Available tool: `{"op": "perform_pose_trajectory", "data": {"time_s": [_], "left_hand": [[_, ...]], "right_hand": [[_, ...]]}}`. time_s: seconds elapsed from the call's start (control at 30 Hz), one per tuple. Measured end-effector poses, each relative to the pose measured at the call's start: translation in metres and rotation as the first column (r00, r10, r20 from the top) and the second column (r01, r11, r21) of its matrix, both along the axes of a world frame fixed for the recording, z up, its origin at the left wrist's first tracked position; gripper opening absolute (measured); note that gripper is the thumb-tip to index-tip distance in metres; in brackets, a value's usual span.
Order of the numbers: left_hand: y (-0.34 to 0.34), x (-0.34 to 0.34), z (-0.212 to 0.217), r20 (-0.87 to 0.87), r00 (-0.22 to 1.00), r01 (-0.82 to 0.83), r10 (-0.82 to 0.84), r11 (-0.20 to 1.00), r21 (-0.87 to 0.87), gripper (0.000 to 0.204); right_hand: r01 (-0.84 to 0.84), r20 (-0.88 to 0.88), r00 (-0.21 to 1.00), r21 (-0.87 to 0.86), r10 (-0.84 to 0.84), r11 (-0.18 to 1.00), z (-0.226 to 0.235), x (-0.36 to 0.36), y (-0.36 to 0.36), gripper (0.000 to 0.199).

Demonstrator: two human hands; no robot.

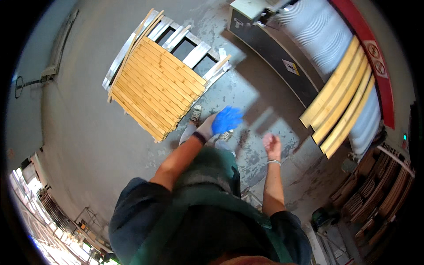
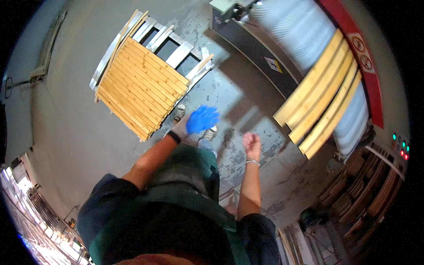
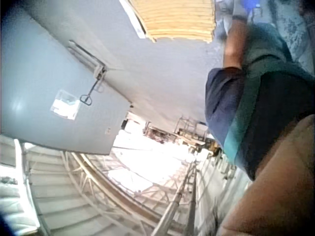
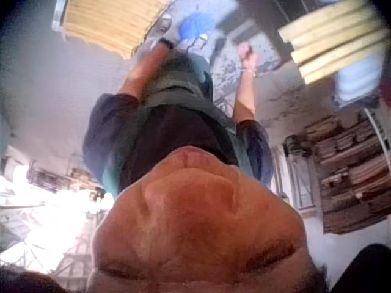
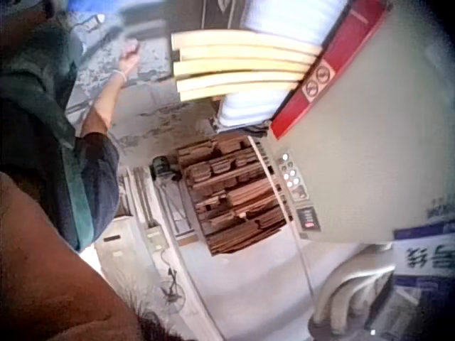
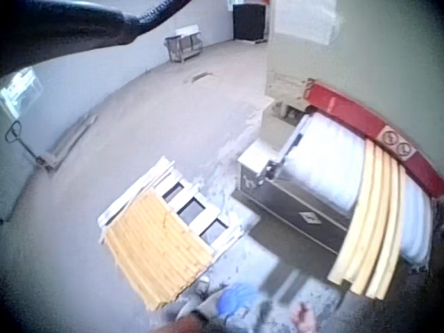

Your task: The person repeatedly picks up three wooden planks from a stack and feeds them into a conveyor belt machine. The person wears blue gloves and a green apron while performing this repetitive task in a workshop environment.

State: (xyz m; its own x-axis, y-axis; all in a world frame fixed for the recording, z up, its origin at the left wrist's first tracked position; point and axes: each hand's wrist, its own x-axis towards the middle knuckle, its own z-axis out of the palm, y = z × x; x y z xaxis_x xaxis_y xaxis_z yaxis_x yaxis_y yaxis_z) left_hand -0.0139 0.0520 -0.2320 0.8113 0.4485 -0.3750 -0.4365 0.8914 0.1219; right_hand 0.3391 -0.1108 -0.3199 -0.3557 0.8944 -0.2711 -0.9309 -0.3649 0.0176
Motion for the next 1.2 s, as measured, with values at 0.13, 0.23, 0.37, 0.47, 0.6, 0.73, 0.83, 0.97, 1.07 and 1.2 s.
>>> {"op": "perform_pose_trajectory", "data": {"time_s": [0.13, 0.23, 0.37, 0.47, 0.6, 0.73, 0.83, 0.97, 1.07, 1.2], "left_hand": [[-0.059, -0.135, -0.064, -0.334, 0.920, -0.232, 0.206, 0.972, -0.041, 0.043], [-0.083, -0.227, -0.127, -0.443, 0.847, -0.423, 0.295, 0.878, -0.224, 0.048], [-0.131, -0.319, -0.170, -0.797, 0.541, -0.576, 0.268, 0.809, -0.118, 0.049], [-0.170, -0.361, -0.174, -0.853, 0.470, -0.547, 0.226, 0.833, -0.081, 0.051], [-0.208, -0.373, -0.175, -0.860, 0.474, -0.633, 0.190, 0.753, -0.182, 0.051], [-0.219, -0.368, -0.169, -0.831, 0.537, -0.478, 0.142, 0.864, -0.161, 0.048], [-0.202, -0.359, -0.163, -0.864, 0.500, -0.473, 0.058, 0.854, -0.216, 0.040], [-0.141, -0.327, -0.163, -0.841, 0.488, -0.132, 0.236, 0.972, 0.196, 0.042], [-0.080, -0.275, -0.163, -0.677, 0.640, -0.354, 0.363, 0.922, 0.159, 0.043], [-0.026, -0.194, -0.123, -0.524, 0.844, -0.124, 0.117, 0.992, 0.023, 0.045]], "right_hand": [[0.034, 0.673, 0.627, -0.526, 0.392, 0.850, -0.067, -0.126, 0.085, 0.045], [-0.127, 0.768, 0.356, -0.525, 0.533, 0.842, -0.140, -0.215, 0.193, 0.037], [-0.432, 0.905, -0.295, -0.411, 0.305, 0.803, -0.261, -0.314, 0.336, 0.047], [-0.479, 0.857, -0.493, -0.414, 0.153, 0.774, -0.329, -0.372, 0.403, 0.095], [-0.631, 0.834, -0.503, -0.534, 0.227, 0.563, -0.362, -0.405, 0.434, 0.111], [-0.644, 0.843, -0.460, -0.532, 0.278, 0.550, -0.327, -0.408, 0.433, 0.110], [-0.614, 0.823, -0.380, -0.566, 0.422, 0.550, -0.264, -0.392, 0.419, 0.097], [-0.633, 0.856, -0.382, -0.516, 0.347, 0.577, -0.168, -0.364, 0.365, 0.075], [-0.597, 0.823, -0.414, -0.567, 0.388, 0.567, -0.086, -0.321, 0.289, 0.072], [-0.538, 0.790, -0.412, -0.613, 0.454, 0.578, 0.035, -0.266, 0.168, 0.088]]}}
